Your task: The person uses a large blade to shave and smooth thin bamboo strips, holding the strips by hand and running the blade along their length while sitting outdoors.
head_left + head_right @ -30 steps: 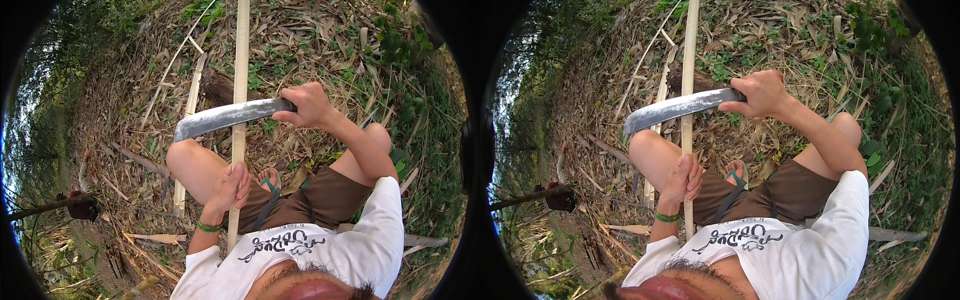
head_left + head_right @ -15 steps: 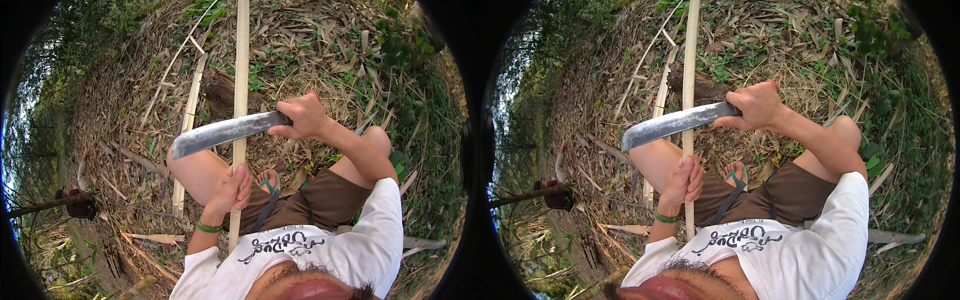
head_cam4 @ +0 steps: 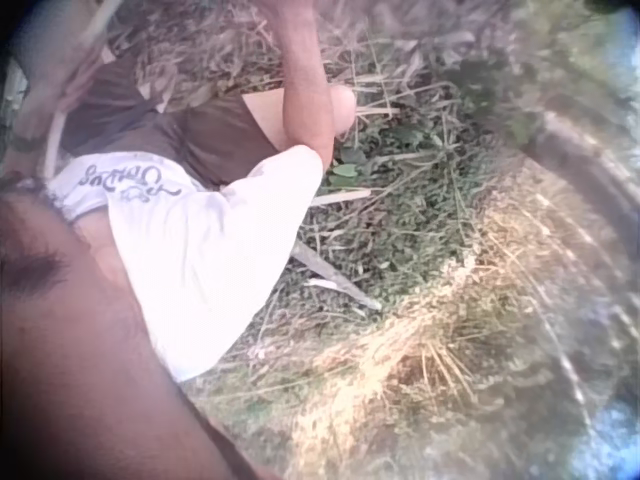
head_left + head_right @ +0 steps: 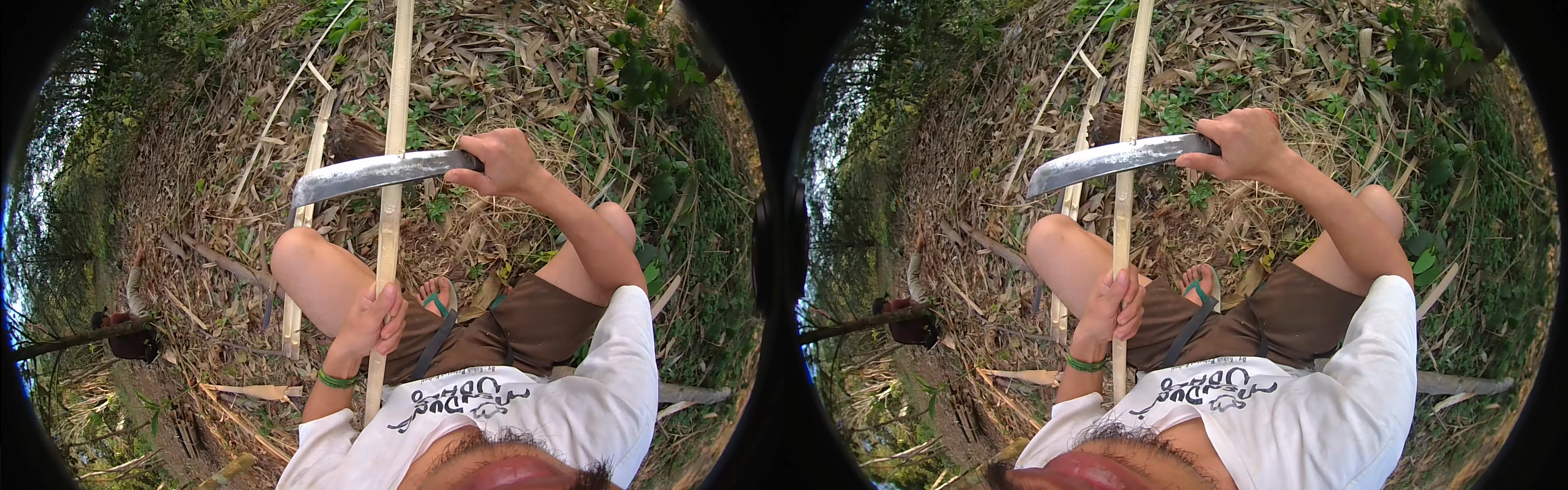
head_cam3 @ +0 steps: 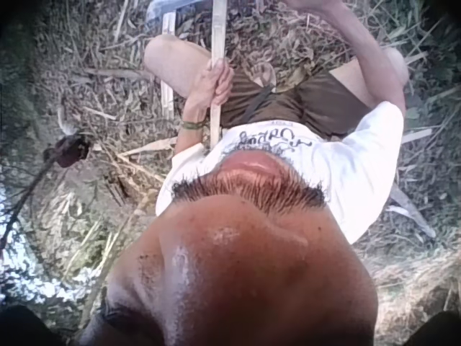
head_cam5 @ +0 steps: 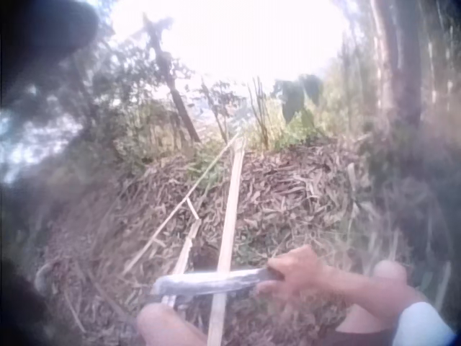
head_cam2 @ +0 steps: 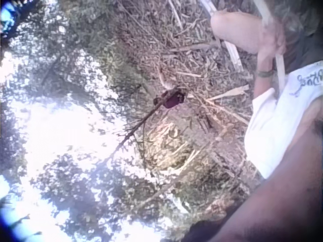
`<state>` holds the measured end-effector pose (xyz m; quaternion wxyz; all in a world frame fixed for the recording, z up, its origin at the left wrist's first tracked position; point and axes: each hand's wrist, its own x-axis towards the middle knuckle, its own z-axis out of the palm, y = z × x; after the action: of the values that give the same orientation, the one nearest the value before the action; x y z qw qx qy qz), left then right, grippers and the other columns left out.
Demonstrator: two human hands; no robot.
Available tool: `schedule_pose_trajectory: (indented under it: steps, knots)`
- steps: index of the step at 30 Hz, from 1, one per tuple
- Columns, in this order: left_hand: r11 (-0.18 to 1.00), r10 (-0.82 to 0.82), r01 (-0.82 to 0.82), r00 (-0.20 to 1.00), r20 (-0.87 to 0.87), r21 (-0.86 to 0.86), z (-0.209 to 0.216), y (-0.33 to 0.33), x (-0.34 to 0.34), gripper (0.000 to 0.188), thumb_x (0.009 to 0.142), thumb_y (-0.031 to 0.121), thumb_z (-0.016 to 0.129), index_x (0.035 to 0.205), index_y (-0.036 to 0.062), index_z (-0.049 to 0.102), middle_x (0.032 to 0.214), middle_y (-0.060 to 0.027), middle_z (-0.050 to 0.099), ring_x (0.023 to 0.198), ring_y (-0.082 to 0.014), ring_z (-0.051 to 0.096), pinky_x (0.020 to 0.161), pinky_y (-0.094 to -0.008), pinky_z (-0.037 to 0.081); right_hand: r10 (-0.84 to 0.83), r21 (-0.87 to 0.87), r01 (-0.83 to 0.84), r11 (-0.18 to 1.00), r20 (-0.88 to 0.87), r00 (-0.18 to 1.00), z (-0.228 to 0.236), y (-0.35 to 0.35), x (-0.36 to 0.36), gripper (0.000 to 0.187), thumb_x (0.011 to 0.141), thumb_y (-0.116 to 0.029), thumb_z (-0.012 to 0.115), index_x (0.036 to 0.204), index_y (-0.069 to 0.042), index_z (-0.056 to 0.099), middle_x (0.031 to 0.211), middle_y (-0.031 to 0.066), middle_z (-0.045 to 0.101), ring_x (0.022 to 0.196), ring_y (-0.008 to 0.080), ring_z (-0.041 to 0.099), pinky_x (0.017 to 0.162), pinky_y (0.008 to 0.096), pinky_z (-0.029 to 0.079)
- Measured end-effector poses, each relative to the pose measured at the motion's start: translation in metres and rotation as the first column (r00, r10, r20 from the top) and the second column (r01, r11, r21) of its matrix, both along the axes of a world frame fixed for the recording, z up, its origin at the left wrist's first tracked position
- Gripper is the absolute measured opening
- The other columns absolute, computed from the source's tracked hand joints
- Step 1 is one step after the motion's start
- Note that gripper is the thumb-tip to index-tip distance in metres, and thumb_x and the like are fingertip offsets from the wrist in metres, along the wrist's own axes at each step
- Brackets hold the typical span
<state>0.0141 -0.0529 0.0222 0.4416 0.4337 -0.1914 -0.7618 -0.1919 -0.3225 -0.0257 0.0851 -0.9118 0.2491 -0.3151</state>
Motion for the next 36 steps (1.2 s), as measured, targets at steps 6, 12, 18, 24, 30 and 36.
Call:
schedule_pose_trajectory:
  steps: [6,12,18,24,30,36]
  knots:
    - [0.998,-0.054,0.055,0.998,-0.034,0.026,-0.005,0.024,-0.002,0.042,0.109,0.04,0.04,0.079,0.0106,0.041,0.052,-0.0001,0.038,0.033,-0.0102,0.036,0.03,-0.0244,0.033,-0.251,0.229,0.236,0.944,0.04,0.967,-0.002,-0.053,-0.025,0.071,0.094,-0.07,0.051,0.061,-0.008,0.057,0.046,0.0087,0.051,0.043,0.0301,0.057,0.046,0.0408,0.046]
    - [0.998,-0.057,0.057,0.998,-0.018,-0.019,-0.012,0.017,0.0,0.043,0.109,0.04,0.041,0.079,0.0103,0.041,0.051,0.0,0.038,0.032,-0.0099,0.036,0.029,-0.0239,0.033,-0.036,0.108,0.03,0.994,0.047,0.998,0.013,-0.008,-0.008,0.07,0.091,-0.072,0.053,0.062,-0.008,0.058,0.047,0.009,0.053,0.044,0.0299,0.058,0.045,0.0415,0.046]
    - [0.997,-0.05,0.054,0.997,-0.053,0.06,-0.004,0.013,0.0,0.043,0.109,0.041,0.042,0.078,0.0106,0.04,0.051,0.0005,0.037,0.032,-0.0094,0.036,0.029,-0.0238,0.032,0.021,0.027,-0.019,0.999,-0.058,0.998,0.007,0.002,-0.001,0.07,0.087,-0.076,0.054,0.062,-0.01,0.058,0.049,0.0095,0.055,0.044,0.0288,0.059,0.043,0.0408,0.046]
    - [0.993,-0.102,0.114,0.967,-0.232,0.039,-0.005,0.039,-0.004,0.045,0.107,0.043,0.043,0.077,0.0099,0.041,0.051,0.0002,0.038,0.032,-0.0087,0.036,0.029,-0.0228,0.03,-0.338,0.258,0.313,0.914,0.059,0.939,0.005,-0.079,-0.041,0.071,0.095,-0.07,0.049,0.063,-0.008,0.061,0.045,0.0086,0.049,0.043,0.0281,0.057,0.046,0.0405,0.046]
    - [0.996,-0.073,0.084,0.938,-0.338,0.018,-0.016,0.028,0.0,0.047,0.106,0.046,0.043,0.077,0.0102,0.041,0.051,-0.0004,0.039,0.031,-0.0086,0.034,0.028,-0.0232,0.029,0.001,0.053,-0.006,0.999,0.11,0.994,0.018,-0.002,-0.009,0.067,0.095,-0.066,0.053,0.067,-0.005,0.06,0.047,0.0109,0.048,0.043,0.0282,0.054,0.045,0.039,0.041]
    - [0.992,-0.113,0.125,0.902,-0.416,0.0,-0.021,0.047,-0.002,0.048,0.105,0.047,0.046,0.077,0.0087,0.042,0.05,-0.0001,0.039,0.032,-0.0087,0.037,0.027,-0.0244,0.027,-0.29,0.295,0.25,0.922,0.101,0.952,-0.001,-0.065,-0.039,0.067,0.092,-0.068,0.056,0.066,-0.006,0.055,0.05,0.0118,0.046,0.044,0.0317,0.053,0.046,0.0414,0.041]
